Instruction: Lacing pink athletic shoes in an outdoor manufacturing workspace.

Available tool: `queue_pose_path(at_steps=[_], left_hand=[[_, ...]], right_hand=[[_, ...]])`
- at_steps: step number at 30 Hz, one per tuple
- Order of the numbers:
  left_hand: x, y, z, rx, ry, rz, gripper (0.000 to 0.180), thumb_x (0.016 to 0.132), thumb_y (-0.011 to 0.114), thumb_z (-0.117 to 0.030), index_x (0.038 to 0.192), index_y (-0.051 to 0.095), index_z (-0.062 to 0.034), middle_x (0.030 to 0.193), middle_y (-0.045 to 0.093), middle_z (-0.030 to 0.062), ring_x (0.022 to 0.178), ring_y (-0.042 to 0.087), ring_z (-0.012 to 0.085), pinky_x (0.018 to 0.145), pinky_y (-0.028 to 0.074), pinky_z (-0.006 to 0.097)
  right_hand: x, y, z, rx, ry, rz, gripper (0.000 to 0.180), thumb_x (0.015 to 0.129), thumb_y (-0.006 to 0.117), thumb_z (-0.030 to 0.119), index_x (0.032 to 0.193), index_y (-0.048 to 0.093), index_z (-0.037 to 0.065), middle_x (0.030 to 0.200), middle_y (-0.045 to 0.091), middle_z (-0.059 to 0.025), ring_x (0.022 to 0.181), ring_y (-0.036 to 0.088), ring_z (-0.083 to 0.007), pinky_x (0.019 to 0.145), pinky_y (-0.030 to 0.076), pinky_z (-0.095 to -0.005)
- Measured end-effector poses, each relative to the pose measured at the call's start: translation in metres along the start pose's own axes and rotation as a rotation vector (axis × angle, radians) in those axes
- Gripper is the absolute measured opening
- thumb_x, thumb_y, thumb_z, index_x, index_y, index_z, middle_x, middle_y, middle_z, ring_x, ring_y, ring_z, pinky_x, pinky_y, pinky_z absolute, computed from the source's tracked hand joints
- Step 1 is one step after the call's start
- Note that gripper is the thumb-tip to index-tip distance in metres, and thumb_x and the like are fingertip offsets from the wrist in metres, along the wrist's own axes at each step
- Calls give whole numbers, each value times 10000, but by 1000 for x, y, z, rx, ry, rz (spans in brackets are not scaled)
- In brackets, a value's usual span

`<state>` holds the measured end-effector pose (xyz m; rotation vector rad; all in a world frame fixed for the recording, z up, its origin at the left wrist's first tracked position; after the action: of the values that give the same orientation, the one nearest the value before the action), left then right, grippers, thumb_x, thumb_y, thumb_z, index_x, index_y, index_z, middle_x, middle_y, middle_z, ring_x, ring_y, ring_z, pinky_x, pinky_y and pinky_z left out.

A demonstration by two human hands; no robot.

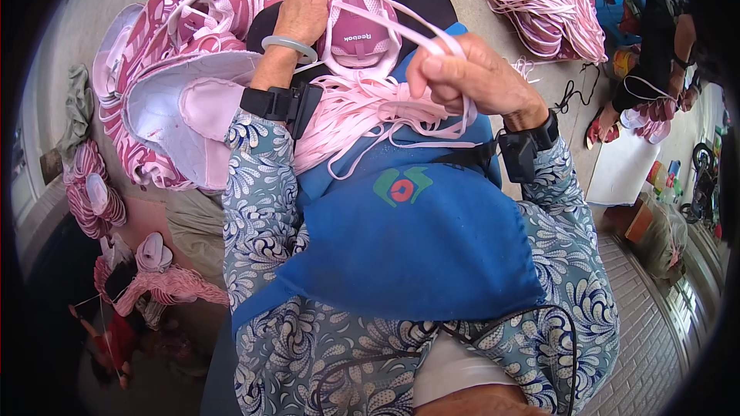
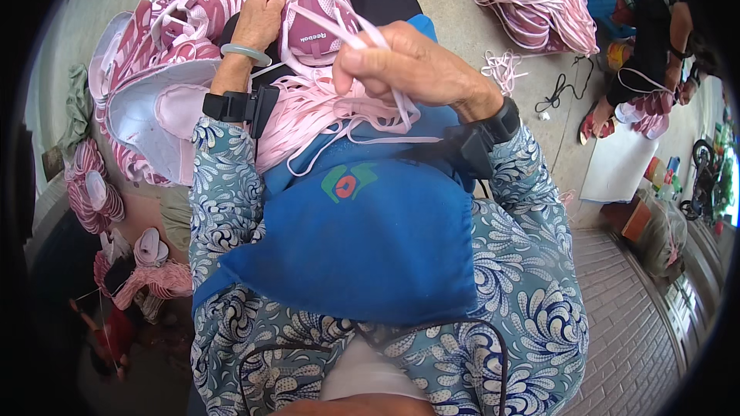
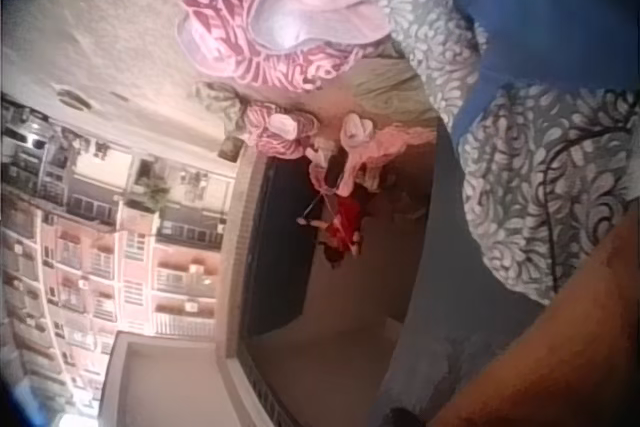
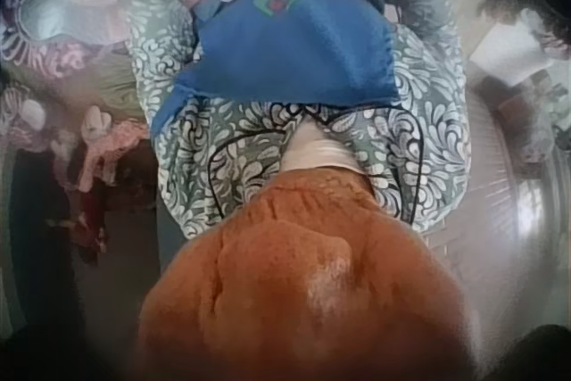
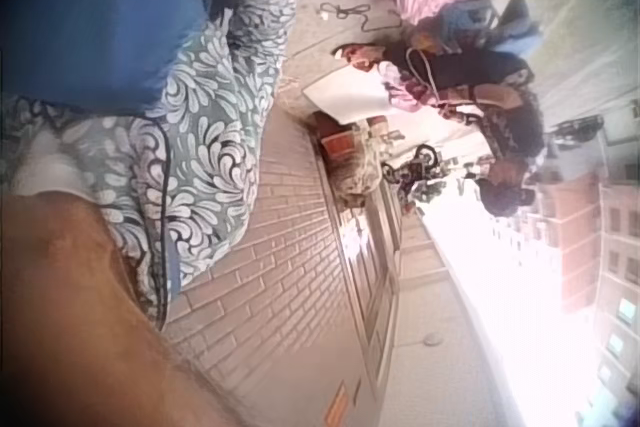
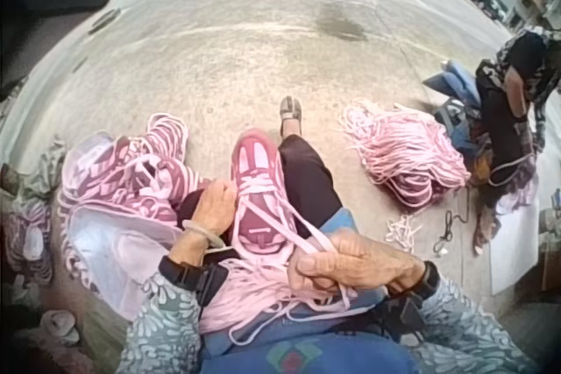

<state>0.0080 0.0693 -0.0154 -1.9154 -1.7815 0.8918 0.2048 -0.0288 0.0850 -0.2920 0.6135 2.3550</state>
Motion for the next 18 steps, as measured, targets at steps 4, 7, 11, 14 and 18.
queue_pose_path(at_steps=[4,7,11,14,18], left_hand=[[-19,-9,5,89,-19,-132,155,850,521,-162,909,547,-21,851,621,191,837,613,334,760,469,385],[-33,-19,-16,-301,81,-291,187,859,536,-196,928,538,-23,810,615,135,738,604,226,705,474,320],[-52,-20,-32,-342,-87,195,360,860,539,-360,855,621,-9,700,593,98,657,559,157,642,450,286],[-69,-16,-37,-26,119,299,439,853,545,-418,833,633,12,723,602,90,644,565,196,615,442,312],[-77,-14,-41,28,130,266,396,889,537,-351,809,609,30,722,587,59,590,542,164,577,449,281]], right_hand=[[15,33,10,-393,-104,74,358,949,434,268,829,586,-33,628,499,-61,570,509,-148,511,398,-288],[40,52,1,-825,-346,58,298,904,498,209,784,573,-54,658,549,-167,577,545,-281,533,424,-367],[67,78,-11,-992,-229,97,200,831,542,115,746,571,-65,687,555,-233,603,551,-368,553,440,-421],[80,91,-25,-1071,-402,134,116,754,536,37,729,576,-70,647,567,-228,615,583,-372,563,472,-423],[79,88,-30,-1051,-488,77,130,772,535,54,750,577,-67,668,579,-232,640,593,-370,581,481,-415]])
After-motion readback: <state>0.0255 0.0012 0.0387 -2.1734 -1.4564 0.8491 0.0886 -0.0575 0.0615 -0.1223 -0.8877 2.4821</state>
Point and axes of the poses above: each hand's wrist, its own x-axis towards the middle knuckle, its own y-axis out of the palm, z = x × y, the point moved 6 cm from there along x, towards the middle knuckle
